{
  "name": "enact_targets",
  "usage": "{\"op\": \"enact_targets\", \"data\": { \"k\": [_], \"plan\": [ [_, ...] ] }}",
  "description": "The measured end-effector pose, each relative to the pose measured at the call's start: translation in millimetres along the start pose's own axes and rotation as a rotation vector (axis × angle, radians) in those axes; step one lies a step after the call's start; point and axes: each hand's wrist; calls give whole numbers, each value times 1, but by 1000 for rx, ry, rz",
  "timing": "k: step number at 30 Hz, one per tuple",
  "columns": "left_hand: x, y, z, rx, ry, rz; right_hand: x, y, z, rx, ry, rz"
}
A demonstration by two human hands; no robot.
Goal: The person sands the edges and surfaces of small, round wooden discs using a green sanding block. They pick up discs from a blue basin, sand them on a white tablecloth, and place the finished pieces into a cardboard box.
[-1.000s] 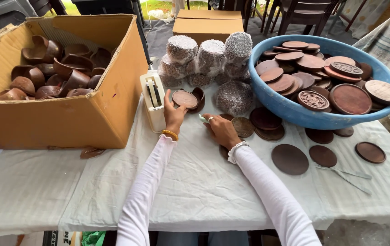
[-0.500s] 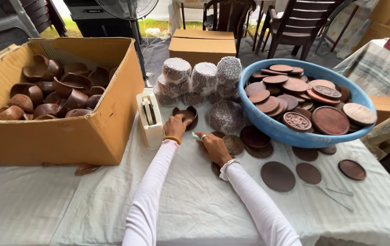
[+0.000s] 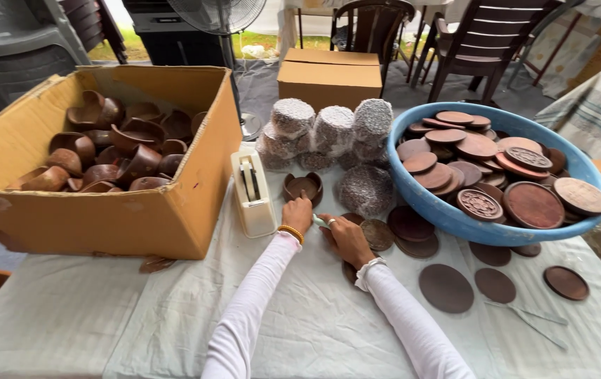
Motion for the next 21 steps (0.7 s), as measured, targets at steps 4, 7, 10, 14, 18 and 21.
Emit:
{"op": "enact_targets", "data": {
  "k": [4,7,10,14,18,21],
  "plan": [
    [-26,-119,35,152,8,119,-3,2,1,-83,-111,-17],
    [-47,-205,47,-148,197,200,-4,1,0,-125,-92,-40],
    [-57,-265,57,-578,429,336,-6,-6,-2,-179,21,2],
    [-55,-296,71,-916,631,436,-15,-50,-16,-383,300,-34],
    [-52,-272,74,-742,623,503,-53,-83,-14,-236,556,97],
    [-48,-215,72,-477,527,620,-110,-62,10,29,642,160]
  ]
}}
Point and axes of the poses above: each hand's wrist, its own z-axis away from the middle knuckle, its own y-axis out of the palm, x = y × z, and after that the axes turned 5 degrees about z, right-handed
